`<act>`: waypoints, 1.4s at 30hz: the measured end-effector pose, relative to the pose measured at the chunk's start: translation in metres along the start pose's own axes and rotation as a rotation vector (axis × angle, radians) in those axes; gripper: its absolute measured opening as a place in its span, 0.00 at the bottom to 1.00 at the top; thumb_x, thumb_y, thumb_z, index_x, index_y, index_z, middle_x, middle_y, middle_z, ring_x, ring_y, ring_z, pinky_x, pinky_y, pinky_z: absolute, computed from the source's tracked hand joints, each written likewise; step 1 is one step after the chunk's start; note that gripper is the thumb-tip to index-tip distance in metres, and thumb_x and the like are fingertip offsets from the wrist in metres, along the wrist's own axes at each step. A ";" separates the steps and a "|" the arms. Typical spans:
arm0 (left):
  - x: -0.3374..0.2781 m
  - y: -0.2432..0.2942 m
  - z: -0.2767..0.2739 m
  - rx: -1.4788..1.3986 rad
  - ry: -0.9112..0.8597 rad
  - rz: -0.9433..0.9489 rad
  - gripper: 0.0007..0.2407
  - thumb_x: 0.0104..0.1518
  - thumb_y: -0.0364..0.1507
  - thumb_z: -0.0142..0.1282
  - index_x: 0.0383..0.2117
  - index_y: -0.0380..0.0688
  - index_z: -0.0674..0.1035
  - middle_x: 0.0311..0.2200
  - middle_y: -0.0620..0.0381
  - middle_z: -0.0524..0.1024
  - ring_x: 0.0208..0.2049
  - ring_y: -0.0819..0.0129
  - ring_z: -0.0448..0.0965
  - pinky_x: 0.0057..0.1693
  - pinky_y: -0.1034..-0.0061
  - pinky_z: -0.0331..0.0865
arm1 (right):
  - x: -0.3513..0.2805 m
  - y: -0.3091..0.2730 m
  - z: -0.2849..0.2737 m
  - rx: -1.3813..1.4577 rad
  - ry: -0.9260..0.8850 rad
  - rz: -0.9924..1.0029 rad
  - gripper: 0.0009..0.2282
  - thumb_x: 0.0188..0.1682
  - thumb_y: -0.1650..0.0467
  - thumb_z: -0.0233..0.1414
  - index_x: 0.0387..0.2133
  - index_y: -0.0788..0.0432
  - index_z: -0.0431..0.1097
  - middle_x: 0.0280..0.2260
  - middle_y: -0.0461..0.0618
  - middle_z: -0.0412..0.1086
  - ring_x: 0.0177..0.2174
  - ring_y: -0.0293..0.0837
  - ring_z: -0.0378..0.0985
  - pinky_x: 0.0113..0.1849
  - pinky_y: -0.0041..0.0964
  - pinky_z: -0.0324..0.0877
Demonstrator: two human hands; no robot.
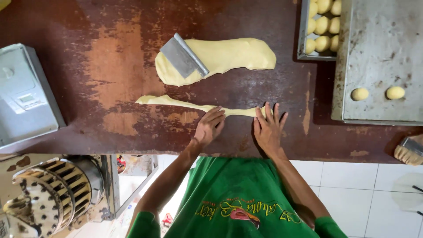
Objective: Forming small round balls of dough from a larger piece and placing them on a baking tray.
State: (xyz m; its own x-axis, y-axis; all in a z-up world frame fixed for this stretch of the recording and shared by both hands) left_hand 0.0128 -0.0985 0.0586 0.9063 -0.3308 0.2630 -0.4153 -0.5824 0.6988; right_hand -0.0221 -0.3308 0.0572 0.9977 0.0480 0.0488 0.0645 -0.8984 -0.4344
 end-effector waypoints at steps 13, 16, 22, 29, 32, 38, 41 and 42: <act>0.003 0.023 0.006 0.188 -0.025 0.018 0.09 0.57 0.25 0.64 0.42 0.39 0.85 0.51 0.54 0.80 0.58 0.52 0.74 0.62 0.58 0.72 | -0.011 0.019 -0.001 0.108 -0.046 -0.083 0.17 0.57 0.67 0.54 0.60 0.52 0.70 0.65 0.49 0.63 0.69 0.61 0.55 0.65 0.79 0.43; 0.012 0.004 0.028 0.176 0.080 0.007 0.07 0.56 0.25 0.66 0.40 0.39 0.86 0.50 0.56 0.80 0.56 0.53 0.75 0.60 0.60 0.72 | 0.004 0.016 -0.003 0.082 -0.006 -0.081 0.17 0.55 0.67 0.54 0.59 0.51 0.71 0.66 0.53 0.61 0.69 0.69 0.49 0.62 0.83 0.38; 0.071 -0.014 0.036 0.214 0.258 -0.177 0.02 0.53 0.26 0.67 0.30 0.44 0.86 0.48 0.55 0.80 0.49 0.54 0.74 0.53 0.64 0.68 | 0.065 0.025 0.011 0.033 -0.046 0.065 0.19 0.58 0.67 0.52 0.63 0.45 0.68 0.72 0.66 0.43 0.69 0.75 0.29 0.58 0.87 0.22; 0.120 -0.017 0.029 0.459 0.071 -0.182 0.13 0.58 0.26 0.62 0.49 0.50 0.82 0.50 0.58 0.76 0.52 0.57 0.73 0.54 0.60 0.69 | 0.113 0.042 0.001 -0.082 0.187 0.138 0.38 0.64 0.58 0.53 0.76 0.61 0.34 0.70 0.75 0.18 0.67 0.76 0.13 0.59 0.85 0.21; 0.119 -0.001 0.070 0.679 -0.107 0.198 0.29 0.52 0.17 0.55 0.63 0.59 0.72 0.59 0.58 0.71 0.56 0.59 0.70 0.56 0.65 0.69 | 0.108 0.032 -0.011 -0.055 0.115 0.183 0.35 0.65 0.59 0.53 0.76 0.64 0.41 0.71 0.75 0.22 0.67 0.77 0.17 0.61 0.83 0.22; 0.114 0.017 0.130 0.442 -0.325 0.196 0.14 0.56 0.30 0.62 0.49 0.47 0.81 0.53 0.53 0.76 0.60 0.53 0.72 0.66 0.60 0.69 | 0.012 0.022 0.020 -0.068 -0.096 -0.113 0.23 0.63 0.72 0.53 0.71 0.65 0.61 0.73 0.64 0.50 0.72 0.67 0.42 0.66 0.69 0.37; 0.117 0.036 0.123 -0.393 -0.415 -0.329 0.13 0.51 0.32 0.62 0.43 0.49 0.84 0.51 0.49 0.78 0.48 0.56 0.82 0.55 0.67 0.77 | -0.018 0.051 0.011 0.540 0.114 0.182 0.11 0.54 0.77 0.56 0.49 0.63 0.77 0.55 0.54 0.74 0.57 0.52 0.75 0.60 0.47 0.67; 0.111 0.050 0.106 -0.389 -0.403 -0.315 0.13 0.51 0.32 0.62 0.43 0.49 0.84 0.51 0.49 0.78 0.48 0.56 0.82 0.55 0.67 0.77 | -0.016 0.050 0.001 0.537 0.126 0.168 0.11 0.54 0.77 0.56 0.49 0.63 0.77 0.55 0.54 0.74 0.57 0.52 0.75 0.60 0.47 0.67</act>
State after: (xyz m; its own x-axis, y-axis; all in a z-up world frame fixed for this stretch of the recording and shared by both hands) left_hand 0.0849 -0.2429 0.0521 0.8485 -0.4850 -0.2119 -0.0066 -0.4100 0.9120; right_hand -0.0351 -0.3759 0.0341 0.9869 -0.1578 0.0324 -0.0588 -0.5399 -0.8397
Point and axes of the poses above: each hand's wrist, its own x-axis towards the middle knuckle, its own z-axis out of the palm, y = z × x, the point moved 6 cm from there along x, towards the middle knuckle
